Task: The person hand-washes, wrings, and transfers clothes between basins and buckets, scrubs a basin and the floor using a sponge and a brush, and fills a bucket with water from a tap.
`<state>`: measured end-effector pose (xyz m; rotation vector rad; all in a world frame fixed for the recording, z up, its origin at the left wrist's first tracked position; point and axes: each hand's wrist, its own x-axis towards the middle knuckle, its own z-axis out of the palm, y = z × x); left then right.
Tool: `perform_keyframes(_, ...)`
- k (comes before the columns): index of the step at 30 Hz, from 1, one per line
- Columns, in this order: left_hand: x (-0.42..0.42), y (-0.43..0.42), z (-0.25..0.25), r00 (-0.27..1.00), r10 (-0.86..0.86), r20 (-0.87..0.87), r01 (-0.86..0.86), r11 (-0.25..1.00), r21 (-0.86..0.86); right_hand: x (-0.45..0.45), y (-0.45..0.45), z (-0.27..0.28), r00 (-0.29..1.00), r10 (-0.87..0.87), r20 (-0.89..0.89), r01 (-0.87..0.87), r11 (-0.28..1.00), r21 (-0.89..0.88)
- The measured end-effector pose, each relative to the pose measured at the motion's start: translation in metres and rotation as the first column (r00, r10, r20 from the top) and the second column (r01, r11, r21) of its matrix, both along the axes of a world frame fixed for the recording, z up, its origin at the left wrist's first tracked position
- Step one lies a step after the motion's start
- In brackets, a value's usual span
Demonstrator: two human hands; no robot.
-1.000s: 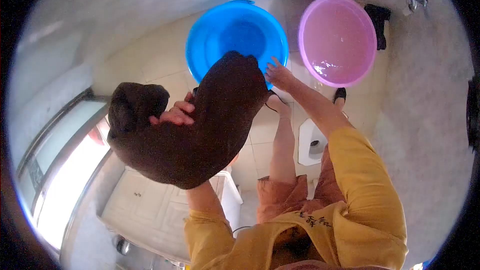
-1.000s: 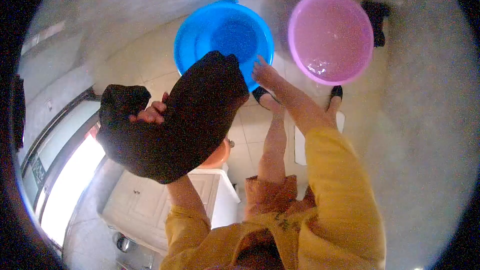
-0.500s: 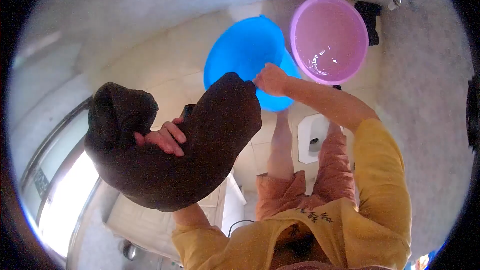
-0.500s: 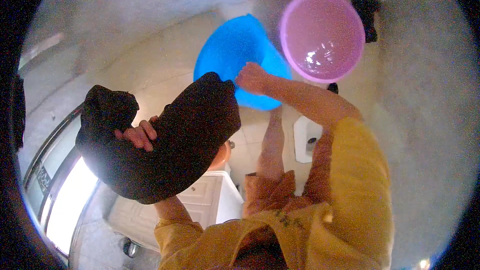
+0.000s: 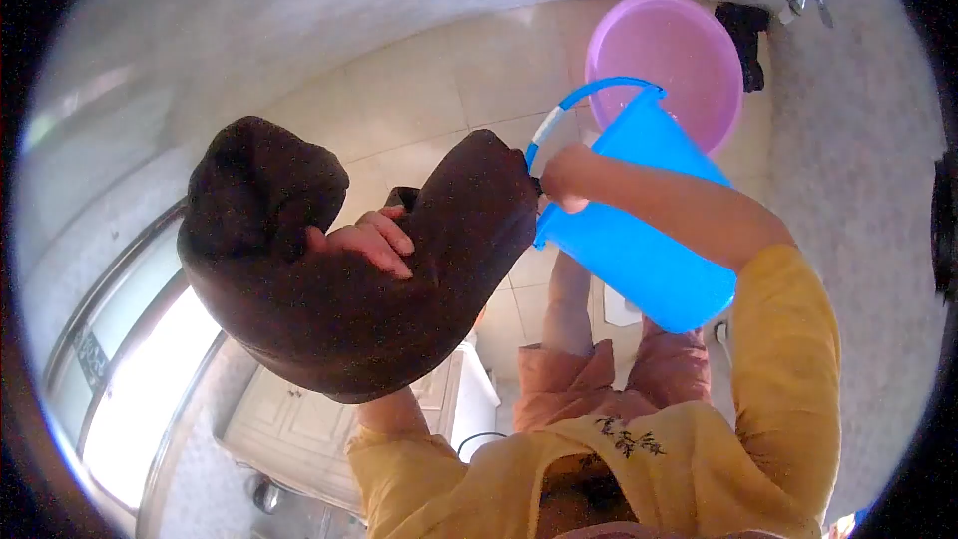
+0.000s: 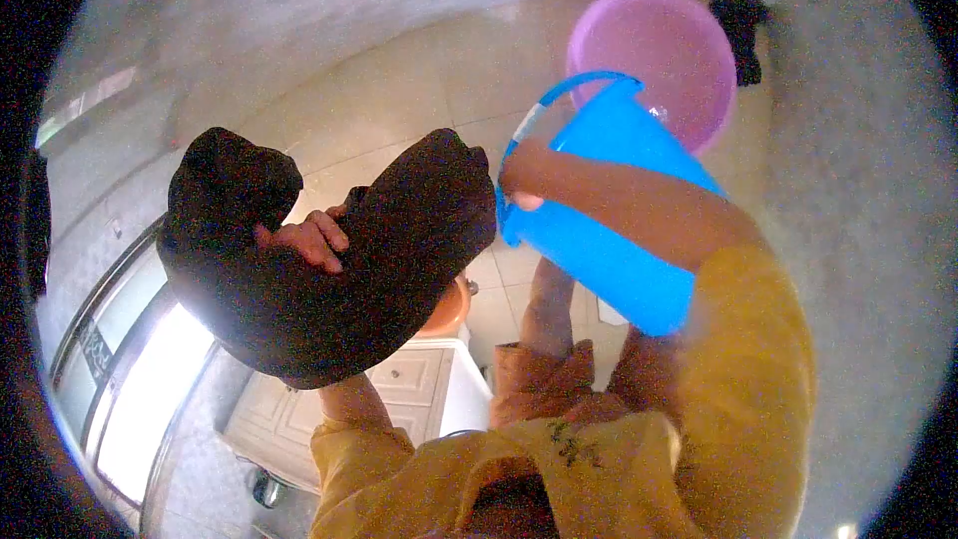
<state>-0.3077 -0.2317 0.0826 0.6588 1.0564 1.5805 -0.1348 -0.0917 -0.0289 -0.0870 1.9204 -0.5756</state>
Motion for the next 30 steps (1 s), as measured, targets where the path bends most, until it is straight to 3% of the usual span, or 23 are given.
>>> perform_keyframes(3,0.008,0.012,0.011,0.999,0.047,-0.027,-0.049,0.996,-0.072,-0.016,0.0,-0.004,0.989,0.118,0.088,-0.115,0.993,-0.037)
perform_keyframes(6,0.003,0.01,-0.003,0.999,0.034,-0.036,-0.036,0.997,-0.066,-0.025,-0.008,-0.022,0.971,0.185,0.149,-0.183,0.983,-0.025)
perform_keyframes(8,0.012,0.008,0.006,0.991,0.12,-0.056,-0.122,0.992,-0.032,-0.025,-0.016,-0.024,0.96,0.229,0.161,-0.226,0.974,-0.037)
perform_keyframes(12,0.011,-0.008,-0.005,0.975,0.214,-0.064,-0.215,0.977,-0.004,-0.029,-0.021,-0.021,0.967,0.208,0.15,-0.207,0.978,-0.021)
perform_keyframes(15,0.001,-0.008,-0.003,0.977,0.163,-0.137,-0.158,0.986,0.048,-0.035,-0.024,-0.02,0.989,0.15,-0.012,-0.15,0.989,0.014)
perform_keyframes(18,-0.002,-0.004,0.008,0.986,0.151,0.071,-0.159,0.979,0.131,-0.043,-0.025,-0.009,0.984,0.175,0.029,-0.176,0.983,0.046)
perform_keyframes(20,-0.006,-0.006,0.012,0.982,0.172,0.074,-0.179,0.977,0.118,-0.042,-0.02,0.013,0.982,0.18,-0.057,-0.181,0.983,-0.028)
perform_keyframes(24,-0.013,-0.013,0.015,0.975,0.212,0.072,-0.219,0.971,0.093,-0.029,-0.032,0.006,0.981,0.108,-0.163,-0.116,0.992,-0.042)
perform_keyframes(26,-0.017,-0.016,0.013,0.97,0.236,0.061,-0.24,0.968,0.074,-0.023,-0.047,-0.01,0.896,-0.054,-0.44,0.062,0.998,0.004)
perform_keyframes(27,-0.019,-0.018,0.01,0.967,0.249,0.053,-0.252,0.966,0.06,-0.02,-0.052,-0.019,0.898,-0.056,-0.436,0.065,0.998,0.006)
perform_keyframes(29,-0.024,-0.022,0.003,0.96,0.279,0.032,-0.28,0.96,0.028,-0.014,-0.059,-0.04,0.684,0.077,-0.726,-0.024,0.996,0.084)
perform_keyframes(30,-0.03,-0.021,-0.004,0.954,0.299,0.022,-0.299,0.954,-0.001,-0.018,-0.069,-0.073,0.605,0.049,-0.795,0.027,0.996,0.082)
